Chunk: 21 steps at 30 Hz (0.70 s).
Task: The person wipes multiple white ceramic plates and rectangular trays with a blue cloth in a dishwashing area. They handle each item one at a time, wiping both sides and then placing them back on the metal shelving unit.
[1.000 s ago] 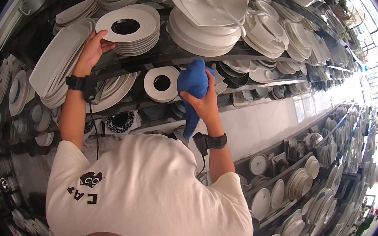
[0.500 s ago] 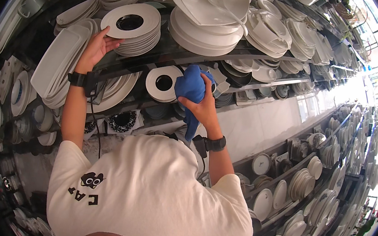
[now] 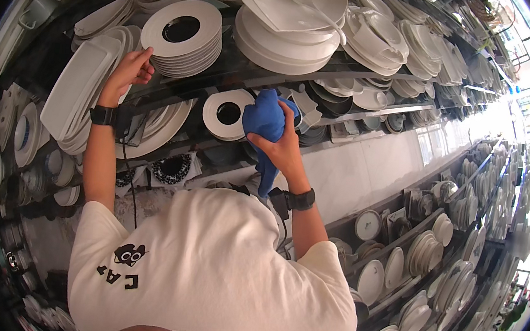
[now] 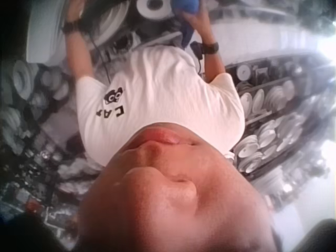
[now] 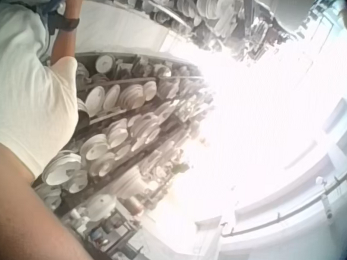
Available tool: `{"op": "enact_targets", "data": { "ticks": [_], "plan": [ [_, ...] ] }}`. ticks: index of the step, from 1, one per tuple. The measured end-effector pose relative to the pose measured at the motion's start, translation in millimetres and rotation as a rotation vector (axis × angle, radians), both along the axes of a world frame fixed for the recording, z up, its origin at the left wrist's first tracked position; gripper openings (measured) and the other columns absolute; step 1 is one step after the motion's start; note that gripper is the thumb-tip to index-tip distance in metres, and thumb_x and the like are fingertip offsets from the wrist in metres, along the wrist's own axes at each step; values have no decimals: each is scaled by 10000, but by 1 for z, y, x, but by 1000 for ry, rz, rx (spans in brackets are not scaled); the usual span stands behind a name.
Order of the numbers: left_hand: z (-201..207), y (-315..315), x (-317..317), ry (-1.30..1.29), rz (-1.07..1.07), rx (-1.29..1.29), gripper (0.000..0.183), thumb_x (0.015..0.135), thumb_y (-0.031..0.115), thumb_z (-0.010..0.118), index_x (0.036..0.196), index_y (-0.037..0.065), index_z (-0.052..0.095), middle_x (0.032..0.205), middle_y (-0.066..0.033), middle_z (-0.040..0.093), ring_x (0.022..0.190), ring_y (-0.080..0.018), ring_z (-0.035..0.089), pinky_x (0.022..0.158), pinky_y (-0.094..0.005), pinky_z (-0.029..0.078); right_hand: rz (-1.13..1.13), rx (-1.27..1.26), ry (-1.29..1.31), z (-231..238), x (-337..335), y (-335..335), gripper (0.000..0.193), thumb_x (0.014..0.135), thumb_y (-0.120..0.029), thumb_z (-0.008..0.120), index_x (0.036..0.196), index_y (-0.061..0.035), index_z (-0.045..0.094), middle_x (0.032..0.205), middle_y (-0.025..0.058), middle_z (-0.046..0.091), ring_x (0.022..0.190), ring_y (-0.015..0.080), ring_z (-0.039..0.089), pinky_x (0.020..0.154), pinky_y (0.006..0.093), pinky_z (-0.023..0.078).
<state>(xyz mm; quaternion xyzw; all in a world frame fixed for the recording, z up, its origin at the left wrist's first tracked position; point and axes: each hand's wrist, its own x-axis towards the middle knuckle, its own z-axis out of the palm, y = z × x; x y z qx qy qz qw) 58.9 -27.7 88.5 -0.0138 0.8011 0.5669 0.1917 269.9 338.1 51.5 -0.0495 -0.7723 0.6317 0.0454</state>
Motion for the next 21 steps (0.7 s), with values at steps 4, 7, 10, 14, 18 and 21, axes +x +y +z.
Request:
{"op": "enact_targets", "data": {
  "ticks": [4, 7, 10, 14, 18, 21],
  "plan": [
    [-4, 8, 15, -12, 1, 192, 450, 975, 538, 488, 816, 123, 560, 730, -21, 629, 601, -96, 600, 577, -238, 516, -36, 38, -25, 0, 1, 5, 906, 667, -254, 854, 1407, -118, 350, 1194, 196, 614, 1055, 294, 634, 932, 377, 492],
    [-20, 6, 45, -108, -142, 366, 458, 991, 520, 467, 803, 115, 572, 712, -34, 634, 627, -114, 619, 602, -252, 519, -62, 65, -14, -9, 4, 14, 906, 659, -243, 859, 1399, -107, 354, 1192, 195, 609, 1062, 293, 627, 935, 376, 488],
    [-66, 25, 79, -343, -287, 366, 434, 992, 486, 486, 826, 97, 582, 747, -45, 655, 658, -142, 647, 623, -272, 525, -79, 37, -52, -18, 5, 21, 907, 655, -231, 861, 1396, -98, 354, 1185, 191, 606, 1060, 289, 623, 931, 376, 489],
    [-177, 59, 87, -574, -241, 206, 356, 982, 450, 513, 940, 102, 573, 838, -52, 672, 716, -141, 662, 635, -282, 538, -141, 30, -134, -21, 14, 31, 902, 660, -217, 857, 1397, -94, 351, 1178, 187, 606, 1050, 281, 623, 920, 373, 494],
    [-306, 70, 83, -613, 110, 251, 401, 958, 492, 517, 1023, 98, 550, 871, -59, 666, 751, -164, 673, 616, -330, 552, -132, 54, -201, -19, 11, 38, 898, 668, -212, 851, 1401, -94, 348, 1174, 182, 605, 1041, 271, 620, 912, 365, 498],
    [-342, 92, 76, -675, 211, 321, 479, 930, 534, 543, 1046, 69, 526, 886, -88, 650, 736, -208, 677, 634, -362, 565, -133, 114, -197, -19, 9, 47, 880, 680, -196, 841, 1401, -93, 348, 1168, 174, 607, 1025, 259, 618, 900, 364, 504]
  ]
}}
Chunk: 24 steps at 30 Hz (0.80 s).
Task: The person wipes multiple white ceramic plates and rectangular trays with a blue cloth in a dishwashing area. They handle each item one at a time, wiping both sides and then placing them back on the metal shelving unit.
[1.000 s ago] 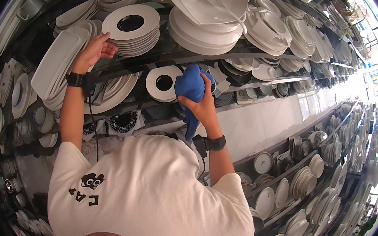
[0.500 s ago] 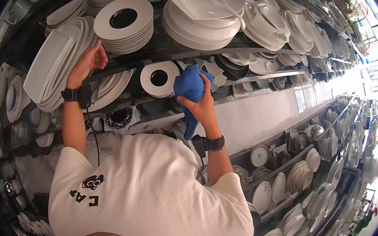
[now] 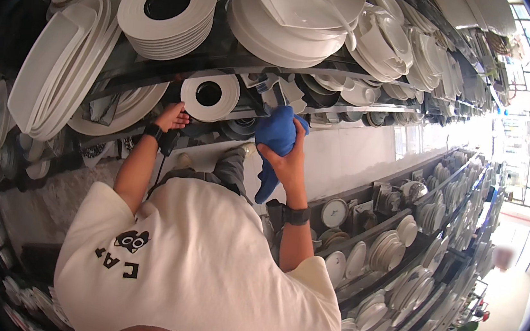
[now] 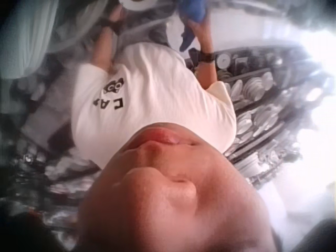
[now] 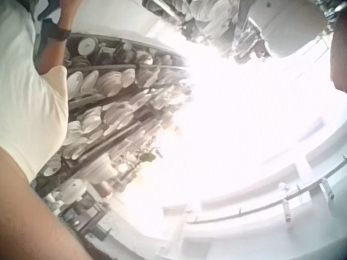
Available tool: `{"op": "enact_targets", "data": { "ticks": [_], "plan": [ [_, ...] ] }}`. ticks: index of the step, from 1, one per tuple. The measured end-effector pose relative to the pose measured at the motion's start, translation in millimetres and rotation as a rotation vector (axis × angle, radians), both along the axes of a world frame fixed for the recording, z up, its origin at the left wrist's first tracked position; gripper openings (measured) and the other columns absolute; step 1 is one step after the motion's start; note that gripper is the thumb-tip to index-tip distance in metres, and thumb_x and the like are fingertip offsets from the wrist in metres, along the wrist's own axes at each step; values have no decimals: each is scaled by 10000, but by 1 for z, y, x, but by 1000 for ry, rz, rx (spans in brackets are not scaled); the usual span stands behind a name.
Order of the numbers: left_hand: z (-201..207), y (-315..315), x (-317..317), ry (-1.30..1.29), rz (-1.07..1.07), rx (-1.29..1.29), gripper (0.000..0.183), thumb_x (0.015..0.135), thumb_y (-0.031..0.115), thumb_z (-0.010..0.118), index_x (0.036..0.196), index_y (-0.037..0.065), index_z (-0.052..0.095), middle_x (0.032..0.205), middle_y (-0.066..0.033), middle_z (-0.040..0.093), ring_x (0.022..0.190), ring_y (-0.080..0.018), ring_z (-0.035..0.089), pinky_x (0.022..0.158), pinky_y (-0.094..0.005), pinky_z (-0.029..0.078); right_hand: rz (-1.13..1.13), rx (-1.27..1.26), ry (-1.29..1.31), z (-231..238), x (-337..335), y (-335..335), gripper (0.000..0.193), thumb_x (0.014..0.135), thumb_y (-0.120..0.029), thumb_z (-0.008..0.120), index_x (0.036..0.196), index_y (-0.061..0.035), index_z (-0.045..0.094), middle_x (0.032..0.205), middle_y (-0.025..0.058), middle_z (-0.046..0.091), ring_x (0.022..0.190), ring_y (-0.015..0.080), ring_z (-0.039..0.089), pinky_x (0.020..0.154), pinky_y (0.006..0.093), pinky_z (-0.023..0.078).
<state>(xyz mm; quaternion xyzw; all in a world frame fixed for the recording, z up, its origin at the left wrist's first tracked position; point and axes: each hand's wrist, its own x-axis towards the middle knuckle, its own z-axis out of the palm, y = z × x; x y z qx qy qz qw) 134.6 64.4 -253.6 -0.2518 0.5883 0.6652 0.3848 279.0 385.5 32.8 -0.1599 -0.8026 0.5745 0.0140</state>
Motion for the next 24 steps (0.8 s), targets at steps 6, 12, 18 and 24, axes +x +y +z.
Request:
{"op": "enact_targets", "data": {
  "ticks": [6, 12, 18, 24],
  "plan": [
    [-23, 32, -18, -72, 11, -134, 534, 927, 512, 567, 1067, -1, 520, 838, -148, 645, 681, -263, 681, 589, -404, 578, -37, 5, 17, 6, -1, 10, 854, 698, -161, 826, 1401, -90, 347, 1153, 173, 613, 996, 244, 625, 868, 354, 518],
    [-27, 35, -13, -11, -47, -286, 398, 940, 388, 597, 1018, -1, 556, 805, -120, 650, 597, -223, 667, 526, -388, 576, -65, -14, -30, -2, 4, 12, 857, 701, -162, 830, 1401, -90, 342, 1123, 173, 632, 982, 239, 632, 866, 346, 518],
    [-49, 21, -11, 2, -14, -197, 289, 940, 337, 613, 1029, 64, 575, 804, -67, 630, 644, -179, 657, 551, -373, 569, -61, -1, -25, -5, 3, 8, 872, 700, -195, 844, 1404, -95, 339, 1130, 176, 634, 992, 241, 632, 874, 351, 514],
    [-16, 20, -9, 31, 28, 73, 220, 939, 290, 623, 1058, 108, 594, 902, -23, 630, 821, -146, 651, 698, -336, 568, -87, -9, 1, -12, 6, 10, 863, 702, -189, 838, 1402, -102, 342, 1139, 181, 628, 1005, 248, 629, 890, 355, 507]
  ]
}}
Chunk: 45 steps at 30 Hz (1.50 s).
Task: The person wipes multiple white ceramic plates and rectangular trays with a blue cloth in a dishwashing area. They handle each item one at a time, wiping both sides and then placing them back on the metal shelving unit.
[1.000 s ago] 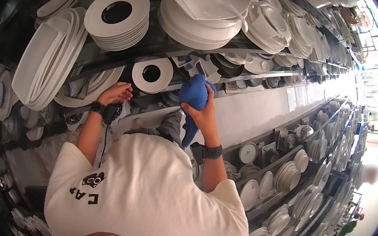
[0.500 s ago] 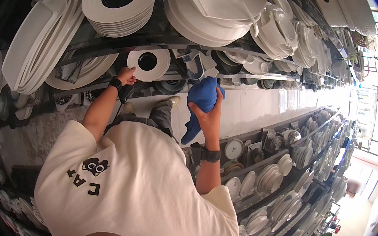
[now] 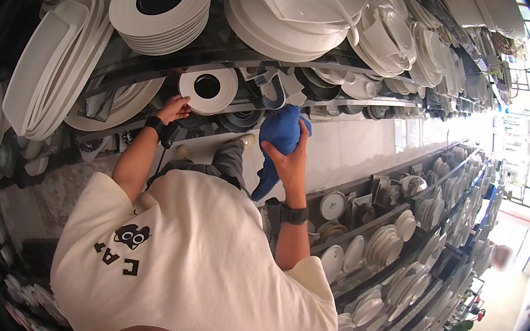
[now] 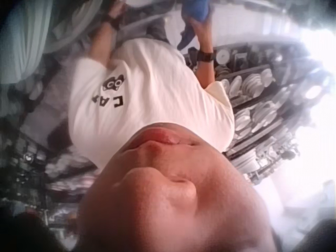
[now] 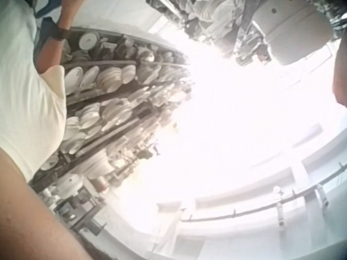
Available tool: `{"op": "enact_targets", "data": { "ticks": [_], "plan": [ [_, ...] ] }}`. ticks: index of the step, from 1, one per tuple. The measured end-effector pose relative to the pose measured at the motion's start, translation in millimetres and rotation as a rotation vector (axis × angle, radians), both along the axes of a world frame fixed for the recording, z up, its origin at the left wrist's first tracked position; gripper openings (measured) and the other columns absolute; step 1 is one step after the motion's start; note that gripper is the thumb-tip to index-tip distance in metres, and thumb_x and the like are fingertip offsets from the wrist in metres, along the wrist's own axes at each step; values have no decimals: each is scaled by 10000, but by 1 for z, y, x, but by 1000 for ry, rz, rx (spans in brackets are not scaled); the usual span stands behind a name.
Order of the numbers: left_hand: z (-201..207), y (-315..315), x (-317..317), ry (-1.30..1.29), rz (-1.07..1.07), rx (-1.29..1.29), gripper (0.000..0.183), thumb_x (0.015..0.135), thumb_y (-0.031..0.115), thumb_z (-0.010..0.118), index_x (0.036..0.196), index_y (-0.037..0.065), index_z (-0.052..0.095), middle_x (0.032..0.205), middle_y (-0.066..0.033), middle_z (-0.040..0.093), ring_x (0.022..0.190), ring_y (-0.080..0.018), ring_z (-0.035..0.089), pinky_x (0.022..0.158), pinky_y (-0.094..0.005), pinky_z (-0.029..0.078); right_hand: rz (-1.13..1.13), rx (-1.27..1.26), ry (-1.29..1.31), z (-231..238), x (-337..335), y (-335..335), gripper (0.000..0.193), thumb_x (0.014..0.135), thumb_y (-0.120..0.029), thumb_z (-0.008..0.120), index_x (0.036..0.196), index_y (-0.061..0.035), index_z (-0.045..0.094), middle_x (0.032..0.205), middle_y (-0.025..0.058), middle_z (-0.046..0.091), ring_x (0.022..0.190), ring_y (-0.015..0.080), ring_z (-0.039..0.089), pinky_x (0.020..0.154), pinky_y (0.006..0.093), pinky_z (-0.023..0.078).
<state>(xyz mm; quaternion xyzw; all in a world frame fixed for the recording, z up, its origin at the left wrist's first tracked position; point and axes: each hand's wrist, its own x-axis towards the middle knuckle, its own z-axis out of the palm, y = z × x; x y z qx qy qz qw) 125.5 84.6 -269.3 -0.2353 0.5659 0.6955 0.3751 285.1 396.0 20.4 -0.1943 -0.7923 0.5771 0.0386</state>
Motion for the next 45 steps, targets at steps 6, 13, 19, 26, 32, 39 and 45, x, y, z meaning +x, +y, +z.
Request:
{"op": "enact_targets", "data": {
  "ticks": [6, 13, 19, 26, 32, 39, 45],
  "plan": [
    [26, -6, 4, 145, 118, 217, 209, 935, 205, 610, 1099, 76, 606, 982, -25, 644, 866, -151, 653, 757, -301, 573, 44, -53, -28, 10, -4, -9, 848, 710, -100, 820, 1397, -49, 326, 1180, 138, 571, 1049, 220, 582, 915, 344, 497],
    [60, -35, 24, 244, 30, 174, 193, 924, 181, 613, 1075, 62, 633, 988, -42, 668, 861, -141, 660, 754, -277, 578, 56, -30, 0, -4, 5, -10, 888, 692, -193, 839, 1413, -79, 334, 1157, 196, 617, 1015, 262, 631, 885, 362, 516],
    [135, -58, 31, 204, -246, 166, 253, 914, 230, 630, 1070, 31, 633, 979, -45, 669, 871, -141, 679, 745, -284, 582, 118, -353, 38, -24, 12, -8, 794, 801, -220, 784, 1432, -62, 328, 1253, 138, 563, 1117, 222, 576, 942, 346, 483],
    [233, -10, 44, 368, -619, 274, 335, 876, 187, 651, 1138, -20, 637, 951, -59, 696, 781, -138, 683, 705, -291, 577, 34, -822, -161, -69, 6, -14, 628, 912, -209, 688, 1432, -85, 358, 1276, 99, 546, 1128, 200, 562, 938, 343, 490],
    [251, 12, 59, 445, -601, 247, 395, 906, 208, 620, 1226, -22, 591, 1059, -52, 668, 945, -114, 632, 816, -272, 532, 4, -725, -91, -65, 10, -15, 643, 832, -41, 720, 1387, -86, 399, 1215, 97, 582, 1054, 204, 600, 889, 346, 524],
    [289, 23, 74, 199, -332, 607, 626, 1007, 443, 462, 1449, 11, 359, 1414, -106, 478, 1259, -187, 493, 1056, -334, 407, -38, -702, 93, -17, 5, -41, 629, 818, -33, 720, 1368, -79, 416, 1177, 94, 600, 1032, 205, 608, 878, 343, 526],
    [326, 23, 82, 741, -500, 214, 671, 1047, 491, 277, 1501, -3, 245, 1508, -130, 351, 1396, -209, 315, 1154, -344, 247, 31, 422, 341, 6, -18, -59, 671, 756, -237, 809, 1312, -53, 482, 1210, 206, 500, 1086, 374, 535, 911, 457, 456]
  ]
}}
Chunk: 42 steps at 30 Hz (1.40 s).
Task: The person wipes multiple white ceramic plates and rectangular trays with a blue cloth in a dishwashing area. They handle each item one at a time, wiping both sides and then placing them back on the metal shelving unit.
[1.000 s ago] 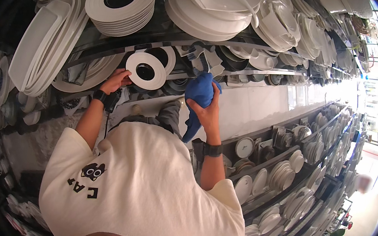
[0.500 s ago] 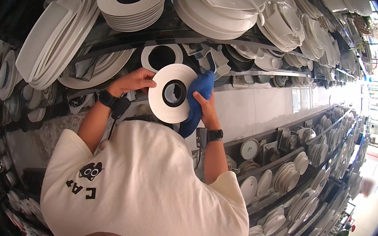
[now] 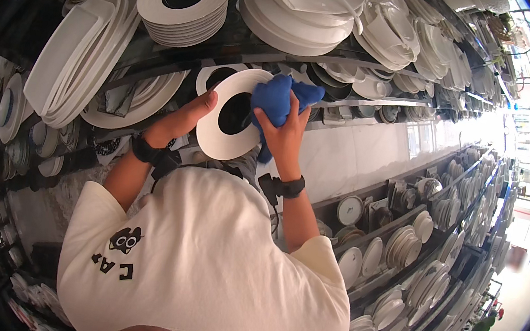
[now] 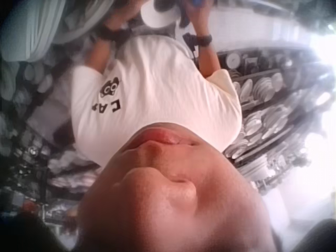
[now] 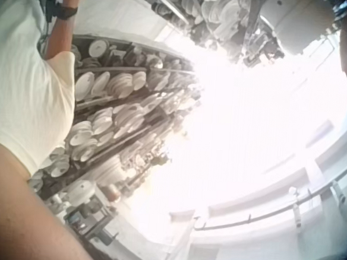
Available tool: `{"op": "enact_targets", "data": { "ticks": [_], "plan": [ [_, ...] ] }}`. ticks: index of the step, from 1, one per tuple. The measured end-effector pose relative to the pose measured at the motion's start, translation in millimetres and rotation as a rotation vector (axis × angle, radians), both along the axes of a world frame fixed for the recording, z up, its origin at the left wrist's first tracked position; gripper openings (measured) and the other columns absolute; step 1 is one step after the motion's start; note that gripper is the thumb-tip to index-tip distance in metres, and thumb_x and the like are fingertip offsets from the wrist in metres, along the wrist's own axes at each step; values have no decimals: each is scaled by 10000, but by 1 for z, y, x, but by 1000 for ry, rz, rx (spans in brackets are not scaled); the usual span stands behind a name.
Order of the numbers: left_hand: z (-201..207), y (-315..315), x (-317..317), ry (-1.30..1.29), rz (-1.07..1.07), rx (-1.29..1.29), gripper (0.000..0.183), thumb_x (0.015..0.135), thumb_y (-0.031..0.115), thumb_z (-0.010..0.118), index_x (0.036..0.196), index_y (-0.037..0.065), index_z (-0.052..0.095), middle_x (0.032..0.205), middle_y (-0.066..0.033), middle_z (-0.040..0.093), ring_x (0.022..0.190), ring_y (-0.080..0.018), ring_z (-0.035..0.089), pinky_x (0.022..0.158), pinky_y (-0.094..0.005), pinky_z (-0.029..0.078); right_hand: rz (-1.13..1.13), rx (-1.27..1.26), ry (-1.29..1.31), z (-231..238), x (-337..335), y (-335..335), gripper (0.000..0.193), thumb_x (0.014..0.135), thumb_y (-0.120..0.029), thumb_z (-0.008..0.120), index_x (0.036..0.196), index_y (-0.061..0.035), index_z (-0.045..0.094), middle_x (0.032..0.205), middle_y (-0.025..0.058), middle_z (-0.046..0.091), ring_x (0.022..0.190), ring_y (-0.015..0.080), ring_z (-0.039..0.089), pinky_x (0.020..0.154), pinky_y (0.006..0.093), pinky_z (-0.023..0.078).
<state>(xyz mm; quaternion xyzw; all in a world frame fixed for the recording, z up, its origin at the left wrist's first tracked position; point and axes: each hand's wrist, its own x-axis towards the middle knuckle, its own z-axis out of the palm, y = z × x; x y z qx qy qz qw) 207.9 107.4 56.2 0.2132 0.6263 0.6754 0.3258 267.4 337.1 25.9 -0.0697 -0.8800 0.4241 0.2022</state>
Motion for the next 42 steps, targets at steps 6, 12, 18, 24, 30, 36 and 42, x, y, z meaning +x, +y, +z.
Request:
{"op": "enact_targets", "data": {
  "ticks": [6, 12, 18, 24, 30, 36, 42],
  "plan": [
    [20, 10, 0, 93, 89, 99, 696, 1040, 519, 268, 1523, 23, 194, 1538, -134, 287, 1425, -219, 249, 1158, -344, 200, 161, -97, -2, 40, -21, -43, 458, 766, -261, 789, 1125, -38, 614, 1021, 225, 563, 926, 392, 576, 801, 431, 473],
    [14, -16, -6, -57, 173, 235, 655, 1045, 498, 289, 1494, 22, 293, 1462, -121, 412, 1348, -196, 375, 1132, -331, 273, 469, 47, -93, 55, -7, -62, 401, 741, -298, 778, 1032, -47, 665, 869, 198, 588, 808, 390, 617, 742, 443, 499],
    [25, -30, 8, 214, 177, 164, 642, 1049, 484, 292, 1485, 13, 305, 1458, -127, 412, 1353, -202, 362, 1129, -335, 263, 298, 438, -117, 55, 5, -63, 430, 647, -227, 802, 1037, -104, 670, 956, 185, 551, 888, 365, 602, 718, 439, 514],
    [25, -36, 23, 158, 171, 104, 653, 1046, 507, 279, 1482, 21, 281, 1440, -125, 415, 1347, -204, 361, 1118, -328, 264, 154, 449, 140, 54, -8, -69, 596, 590, -97, 796, 1151, -138, 601, 1005, 172, 553, 923, 375, 583, 775, 436, 502],
    [12, -36, 21, 66, 63, 207, 645, 1044, 516, 277, 1461, 27, 327, 1396, -108, 457, 1301, -186, 403, 1091, -326, 306, 262, 143, 31, 60, 23, -79, 788, 586, -114, 836, 1283, -61, 473, 1114, 185, 615, 967, 384, 631, 800, 426, 518],
    [11, -30, 23, -35, -61, 185, 701, 1026, 555, 285, 1457, 6, 354, 1397, -103, 481, 1278, -168, 443, 1078, -318, 347, 449, 324, 151, 61, 54, -66, 828, 551, -103, 863, 1291, -71, 492, 1107, 188, 611, 971, 385, 611, 828, 435, 498],
    [-3, -23, 29, -105, -116, 311, 674, 1026, 531, 338, 1464, 19, 343, 1377, -97, 492, 1281, -163, 435, 1076, -305, 337, 248, 449, 316, 76, 20, -46, 911, 529, -123, 893, 1340, -93, 480, 1165, 207, 587, 1039, 434, 584, 914, 452, 474]
  ]
}}
